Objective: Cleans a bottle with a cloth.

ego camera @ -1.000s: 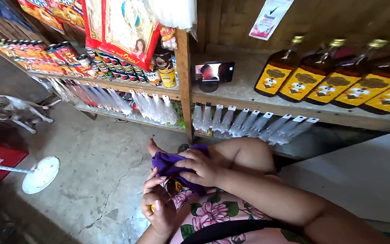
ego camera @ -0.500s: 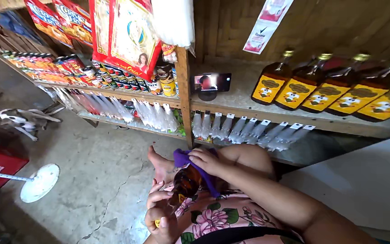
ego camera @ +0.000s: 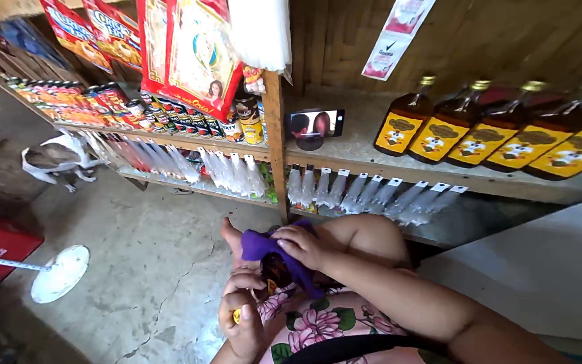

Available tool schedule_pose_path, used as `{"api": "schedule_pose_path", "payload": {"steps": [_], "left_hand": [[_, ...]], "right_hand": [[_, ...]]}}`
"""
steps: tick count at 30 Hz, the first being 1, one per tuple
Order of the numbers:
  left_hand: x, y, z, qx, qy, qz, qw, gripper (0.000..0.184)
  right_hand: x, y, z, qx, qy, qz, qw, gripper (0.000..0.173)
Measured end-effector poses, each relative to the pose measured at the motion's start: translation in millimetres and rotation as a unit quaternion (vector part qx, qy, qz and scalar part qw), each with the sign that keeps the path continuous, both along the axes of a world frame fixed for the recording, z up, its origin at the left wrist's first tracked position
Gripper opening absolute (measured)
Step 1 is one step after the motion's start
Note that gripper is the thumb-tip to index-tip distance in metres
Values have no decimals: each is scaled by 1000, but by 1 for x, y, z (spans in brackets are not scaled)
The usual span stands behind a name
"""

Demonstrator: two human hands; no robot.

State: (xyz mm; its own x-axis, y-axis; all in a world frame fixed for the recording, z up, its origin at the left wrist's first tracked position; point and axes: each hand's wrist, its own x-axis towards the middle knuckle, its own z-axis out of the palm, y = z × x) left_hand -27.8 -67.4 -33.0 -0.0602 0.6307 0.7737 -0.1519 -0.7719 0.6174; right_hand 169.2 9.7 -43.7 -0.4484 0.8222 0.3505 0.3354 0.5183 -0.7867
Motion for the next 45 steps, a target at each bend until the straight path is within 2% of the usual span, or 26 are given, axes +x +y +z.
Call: {"api": "schedule_pose_path", "payload": {"steps": [5, 8, 11, 13, 15, 19, 21, 24, 27, 30, 33, 35, 38, 41, 43, 45], "left_hand": [[-6, 10, 9, -35, 7, -11, 999, 26], [-14, 22, 22, -117, 4, 15, 993, 24], [-3, 35, 40, -197, -164, 45, 966, 16], [4, 45, 51, -226, -251, 43, 940, 30], [10, 52, 60, -213, -284, -9, 935, 49], [20, 45, 56, -119, -210, -180, 954, 51], [20, 39, 48, -79, -180, -227, 954, 50], [21, 27, 42, -34, -143, -240, 960, 51], [18, 18, 41, 8, -66, -246, 967, 51], [22, 18, 39, 38, -42, -243, 968, 52], [23, 20, 33, 53, -30, -249, 967, 51], [24, 20, 26, 58, -31, -250, 966, 50], [23, 17, 18, 56, -26, -241, 969, 47], [23, 15, 17, 55, -30, -226, 972, 43], [21, 16, 16, 49, -24, -216, 975, 43], [19, 18, 16, 43, -27, -214, 976, 45]], "right_hand": [[37, 18, -40, -112, -39, -102, 988, 39], [37, 20, -43, -131, -35, -140, 981, 41], [36, 18, -44, -122, -53, -135, 982, 42], [35, 15, -45, -103, -62, -127, 985, 42], [35, 8, -41, -93, -71, -119, 986, 43], [42, 0, -41, -53, -42, -114, 991, 40], [45, 0, -45, -44, -16, -101, 994, 39], [39, -5, -43, -17, 28, -67, 997, 37], [27, -13, -19, 56, 43, -8, 997, 37], [11, -20, 9, 176, 25, 38, 983, 38], [4, -19, 12, 225, 26, 61, 972, 41], [7, -14, 4, 205, 38, 67, 976, 38], [18, -10, -12, 94, 37, 29, 994, 37], [41, -1, -27, -54, -57, -21, 997, 40], [47, 3, -32, -97, -107, -48, 988, 40], [43, 3, -25, -124, -105, -45, 986, 40]]}}
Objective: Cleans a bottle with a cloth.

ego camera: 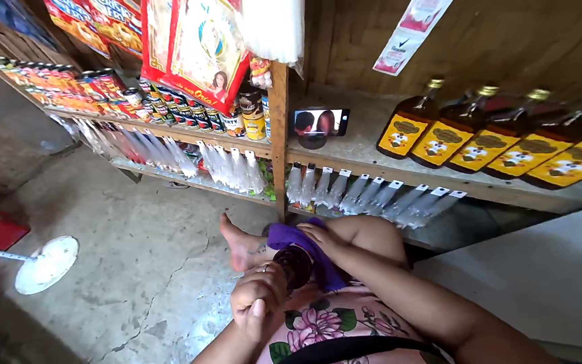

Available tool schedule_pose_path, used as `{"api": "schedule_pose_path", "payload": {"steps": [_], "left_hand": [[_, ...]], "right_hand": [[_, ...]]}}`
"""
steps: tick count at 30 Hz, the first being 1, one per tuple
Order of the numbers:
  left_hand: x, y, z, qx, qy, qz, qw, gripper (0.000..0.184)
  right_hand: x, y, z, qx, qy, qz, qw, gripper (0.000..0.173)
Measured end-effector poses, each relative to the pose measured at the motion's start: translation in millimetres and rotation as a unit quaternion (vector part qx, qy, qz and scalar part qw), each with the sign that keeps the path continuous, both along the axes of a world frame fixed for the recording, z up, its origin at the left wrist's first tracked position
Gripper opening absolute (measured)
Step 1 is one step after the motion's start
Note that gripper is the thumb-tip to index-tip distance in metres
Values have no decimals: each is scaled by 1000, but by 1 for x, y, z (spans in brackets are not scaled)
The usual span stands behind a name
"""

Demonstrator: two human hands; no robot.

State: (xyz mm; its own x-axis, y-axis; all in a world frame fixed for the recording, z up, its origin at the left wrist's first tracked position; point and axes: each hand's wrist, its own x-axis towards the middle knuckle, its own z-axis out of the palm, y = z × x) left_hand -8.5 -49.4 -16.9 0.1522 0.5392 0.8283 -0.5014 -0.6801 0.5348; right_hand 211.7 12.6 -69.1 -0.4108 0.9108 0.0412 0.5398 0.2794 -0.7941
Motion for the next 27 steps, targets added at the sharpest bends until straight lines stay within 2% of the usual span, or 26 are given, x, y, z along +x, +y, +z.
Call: {"api": "schedule_pose_path", "payload": {"steps": [3, 6, 9, 12, 17, 23, 27], "left_hand": [[-1, 2, 3, -3, 2, -2, 1000, 45], [1, 2, 3, 4, 5, 4, 1000, 44], [2, 1, 2, 9, 13, 11, 1000, 43], [4, 4, 3, 12, 5, 2, 1000, 41], [5, 8, 5, 9, 4, -5, 1000, 41], [9, 7, 3, 22, 7, -7, 1000, 36], [9, 9, 4, 20, 9, 1, 1000, 34]], "right_hand": [[-15, -7, 26, 3, 36, 49, 998, 40], [-37, -24, 58, 96, 38, 96, 990, 33], [-47, -34, 55, 211, 56, 98, 971, 34], [-40, -22, 35, 262, 98, 100, 955, 35], [-20, -9, 3, 205, 128, 60, 969, 37], [8, -4, -6, 9, 24, 13, 1000, 41], [8, 0, -13, 27, 36, 12, 999, 41]]}}
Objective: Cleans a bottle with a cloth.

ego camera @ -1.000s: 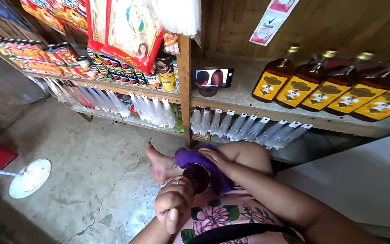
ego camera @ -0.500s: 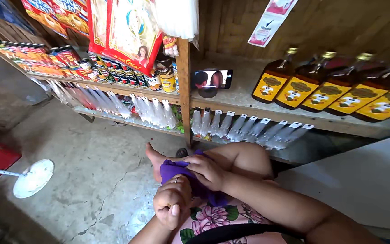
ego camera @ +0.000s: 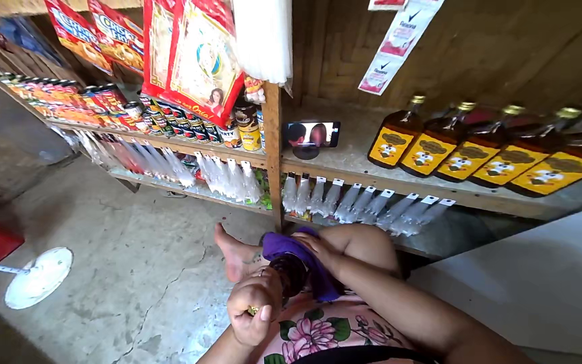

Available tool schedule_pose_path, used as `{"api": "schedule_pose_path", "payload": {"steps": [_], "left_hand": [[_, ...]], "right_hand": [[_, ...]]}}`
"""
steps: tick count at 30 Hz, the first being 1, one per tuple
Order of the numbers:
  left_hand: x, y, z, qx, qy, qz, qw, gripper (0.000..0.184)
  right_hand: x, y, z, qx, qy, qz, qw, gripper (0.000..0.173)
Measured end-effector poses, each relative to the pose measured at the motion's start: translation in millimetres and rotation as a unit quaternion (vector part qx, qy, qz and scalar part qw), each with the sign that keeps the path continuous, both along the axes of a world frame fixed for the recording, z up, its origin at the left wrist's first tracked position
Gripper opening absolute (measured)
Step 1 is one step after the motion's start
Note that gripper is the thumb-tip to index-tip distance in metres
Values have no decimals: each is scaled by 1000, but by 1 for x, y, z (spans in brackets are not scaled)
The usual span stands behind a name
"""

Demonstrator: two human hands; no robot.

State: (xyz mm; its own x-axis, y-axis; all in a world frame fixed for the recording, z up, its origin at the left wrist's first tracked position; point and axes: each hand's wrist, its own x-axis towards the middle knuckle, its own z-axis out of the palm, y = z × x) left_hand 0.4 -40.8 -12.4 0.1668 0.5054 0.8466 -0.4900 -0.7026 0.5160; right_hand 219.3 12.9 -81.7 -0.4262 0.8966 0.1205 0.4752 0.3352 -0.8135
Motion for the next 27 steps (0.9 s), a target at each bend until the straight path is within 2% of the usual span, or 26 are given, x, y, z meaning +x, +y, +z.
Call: {"api": "schedule_pose_path", "payload": {"steps": [4, 7, 9, 11, 13, 15, 17, 21, 24, 27], "left_hand": [[2, 1, 2, 0, 8, 22, 1000, 32], [3, 3, 5, -8, 29, 100, 995, 21], [2, 4, 14, -78, 27, 143, 986, 18], [3, 8, 28, -190, -24, 149, 970, 19], [7, 15, 37, -256, -90, 115, 956, 28], [10, 18, 42, -275, -118, 73, 951, 43], [11, 14, 43, -237, -98, 30, 966, 48], [9, 4, 36, -74, -38, -33, 996, 49], [9, 4, 23, -34, -33, -63, 997, 52], [7, 5, 14, -14, -13, -80, 997, 54]], "right_hand": [[1, 0, -15, 39, 30, -21, 999, 42], [1, 1, -20, 35, 14, -37, 999, 43], [0, -2, -12, -2, -28, -56, 998, 43], [-1, -4, -4, -32, -73, -76, 994, 43], [-3, -6, -7, -14, -65, -88, 994, 43], [-4, -10, -4, -1, -47, -91, 995, 42], [-5, -13, 4, -10, -26, -102, 994, 42], [3, -7, 4, 17, 59, -118, 991, 42], [10, 6, -5, 58, 86, -128, 986, 40], [8, 3, 18, 36, 51, -94, 994, 38]]}}
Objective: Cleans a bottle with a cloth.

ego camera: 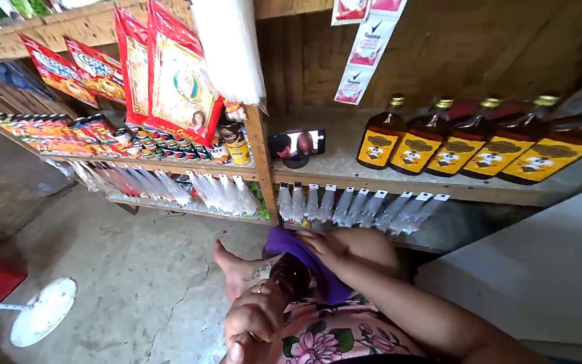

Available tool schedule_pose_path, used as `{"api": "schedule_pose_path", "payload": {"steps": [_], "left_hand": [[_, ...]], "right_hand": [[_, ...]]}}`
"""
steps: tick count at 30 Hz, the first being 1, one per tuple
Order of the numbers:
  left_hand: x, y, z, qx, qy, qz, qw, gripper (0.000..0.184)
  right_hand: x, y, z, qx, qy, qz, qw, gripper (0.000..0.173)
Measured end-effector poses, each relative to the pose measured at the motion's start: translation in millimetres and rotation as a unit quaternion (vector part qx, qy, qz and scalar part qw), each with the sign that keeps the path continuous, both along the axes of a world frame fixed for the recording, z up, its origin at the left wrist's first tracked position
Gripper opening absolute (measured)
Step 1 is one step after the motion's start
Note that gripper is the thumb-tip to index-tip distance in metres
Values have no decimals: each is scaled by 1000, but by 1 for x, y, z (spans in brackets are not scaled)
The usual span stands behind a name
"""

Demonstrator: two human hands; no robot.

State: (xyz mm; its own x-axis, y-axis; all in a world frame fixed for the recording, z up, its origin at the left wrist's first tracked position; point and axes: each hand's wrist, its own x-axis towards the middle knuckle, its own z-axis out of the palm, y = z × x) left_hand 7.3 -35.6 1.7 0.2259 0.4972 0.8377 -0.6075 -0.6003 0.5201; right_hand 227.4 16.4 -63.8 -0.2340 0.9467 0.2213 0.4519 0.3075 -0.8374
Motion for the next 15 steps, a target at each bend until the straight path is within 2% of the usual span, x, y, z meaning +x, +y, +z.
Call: {"api": "schedule_pose_path", "payload": {"steps": [3, 6, 9, 11, 15], "left_hand": [[-4, -6, -7, 12, 1, -6, 1000, 51], [-8, -16, -13, 15, 11, 9, 1000, 48], [-12, -25, -22, 31, 23, 40, 998, 46], [-14, -27, -28, 39, 29, 48, 998, 46], [-12, -29, -38, 64, 20, 44, 997, 44]], "right_hand": [[-11, -9, 21, 32, -26, 64, 997, 35], [-34, -29, 49, 120, -69, 153, 979, 32], [-52, -43, 54, 227, -83, 181, 953, 37], [-53, -39, 50, 232, -89, 192, 949, 35], [-44, -22, 40, 153, -51, 195, 967, 29]]}}
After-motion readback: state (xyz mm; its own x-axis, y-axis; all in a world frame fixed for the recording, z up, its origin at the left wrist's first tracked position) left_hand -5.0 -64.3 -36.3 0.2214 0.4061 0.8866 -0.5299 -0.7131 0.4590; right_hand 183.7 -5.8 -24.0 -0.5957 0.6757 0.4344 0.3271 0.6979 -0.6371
